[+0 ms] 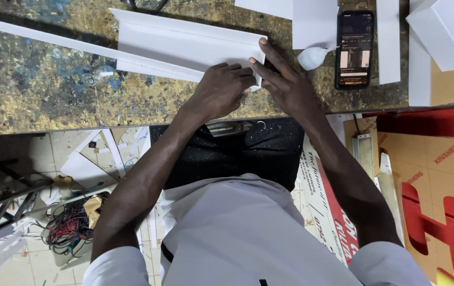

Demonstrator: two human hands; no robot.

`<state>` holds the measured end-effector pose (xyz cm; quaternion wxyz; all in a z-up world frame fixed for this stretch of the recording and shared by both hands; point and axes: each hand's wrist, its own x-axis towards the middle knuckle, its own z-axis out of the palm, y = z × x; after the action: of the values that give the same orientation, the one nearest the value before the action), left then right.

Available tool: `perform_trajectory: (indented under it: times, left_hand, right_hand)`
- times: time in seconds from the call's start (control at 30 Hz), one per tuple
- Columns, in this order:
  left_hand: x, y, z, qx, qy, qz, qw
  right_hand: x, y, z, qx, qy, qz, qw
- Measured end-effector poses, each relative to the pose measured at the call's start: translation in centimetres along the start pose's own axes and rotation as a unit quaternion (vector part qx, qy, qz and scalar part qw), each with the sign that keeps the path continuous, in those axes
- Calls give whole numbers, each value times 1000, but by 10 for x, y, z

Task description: Assembling an acrylic box by applying adhesive and using a heat gun to bend acrylic strips.

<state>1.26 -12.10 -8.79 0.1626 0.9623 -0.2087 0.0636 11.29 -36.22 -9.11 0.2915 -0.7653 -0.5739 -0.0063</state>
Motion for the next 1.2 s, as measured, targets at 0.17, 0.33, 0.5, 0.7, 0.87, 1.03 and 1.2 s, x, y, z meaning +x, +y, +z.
perform_trajectory:
  times: [0.17, 0.33, 0.5, 0.7, 0.87, 1.03, 1.2]
  left_hand:
    - [-2, 1, 4, 7, 26, 7, 1000]
    - [-4, 1, 6, 26, 35, 21, 999]
    - [-3, -1, 8, 33, 33, 22, 999]
    - [-8, 0, 12, 51, 79, 34, 995]
    - [-11, 0, 15, 82, 91, 35, 992]
    - [-13, 4, 16, 103, 94, 32, 990]
    - [-10, -2, 14, 55, 77, 39, 995]
  right_hand:
    - [4, 0, -2, -25, 3, -10, 1000]
    - [1, 2, 1, 10, -4, -4, 1000]
    - [0, 5, 3, -9, -1, -14, 1000]
    - [1, 10, 0, 67, -32, -13, 997]
    - [3, 13, -4, 113, -25, -27, 993]
    - [1, 8, -4, 151, -28, -18, 988]
    - [1, 7, -1, 107, 0, -5, 994]
